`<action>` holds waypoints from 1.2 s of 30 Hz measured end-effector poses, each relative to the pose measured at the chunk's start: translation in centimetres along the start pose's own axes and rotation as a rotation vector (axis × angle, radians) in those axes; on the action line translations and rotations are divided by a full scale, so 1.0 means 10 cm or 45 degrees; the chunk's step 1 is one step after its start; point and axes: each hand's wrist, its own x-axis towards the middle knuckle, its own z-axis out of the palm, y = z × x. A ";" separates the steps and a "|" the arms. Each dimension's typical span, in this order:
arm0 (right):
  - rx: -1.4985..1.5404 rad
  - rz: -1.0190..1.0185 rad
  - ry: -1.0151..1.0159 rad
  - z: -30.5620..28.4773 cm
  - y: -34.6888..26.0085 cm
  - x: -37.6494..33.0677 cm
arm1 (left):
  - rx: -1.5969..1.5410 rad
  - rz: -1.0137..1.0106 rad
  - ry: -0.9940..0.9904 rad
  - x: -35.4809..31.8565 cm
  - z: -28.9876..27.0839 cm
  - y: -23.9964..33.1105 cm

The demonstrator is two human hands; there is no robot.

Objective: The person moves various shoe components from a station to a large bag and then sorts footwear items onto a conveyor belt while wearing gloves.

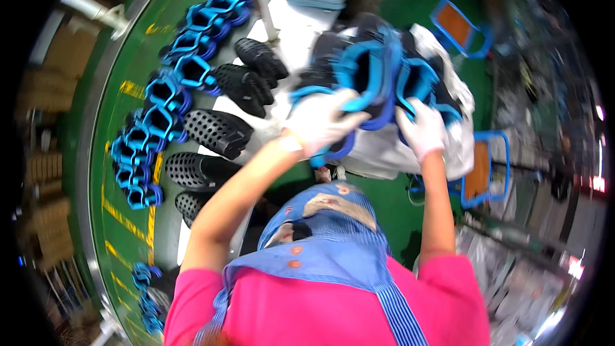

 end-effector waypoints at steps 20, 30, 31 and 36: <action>0.013 -0.212 -0.387 0.19 -1.07 0.39 | 0.036 -0.495 0.376 -2.36 -1.33 -0.27; 0.387 -0.977 -0.765 0.74 -4.03 -0.49 | 0.441 -2.586 0.491 -7.62 -2.04 -1.67; 0.297 -1.022 -0.785 0.85 -4.19 -0.56 | 0.232 -2.552 0.502 -7.99 -1.89 -1.82; 0.029 -0.887 -0.656 0.96 -4.31 -0.50 | -0.156 -2.585 0.529 -8.25 -1.61 -2.60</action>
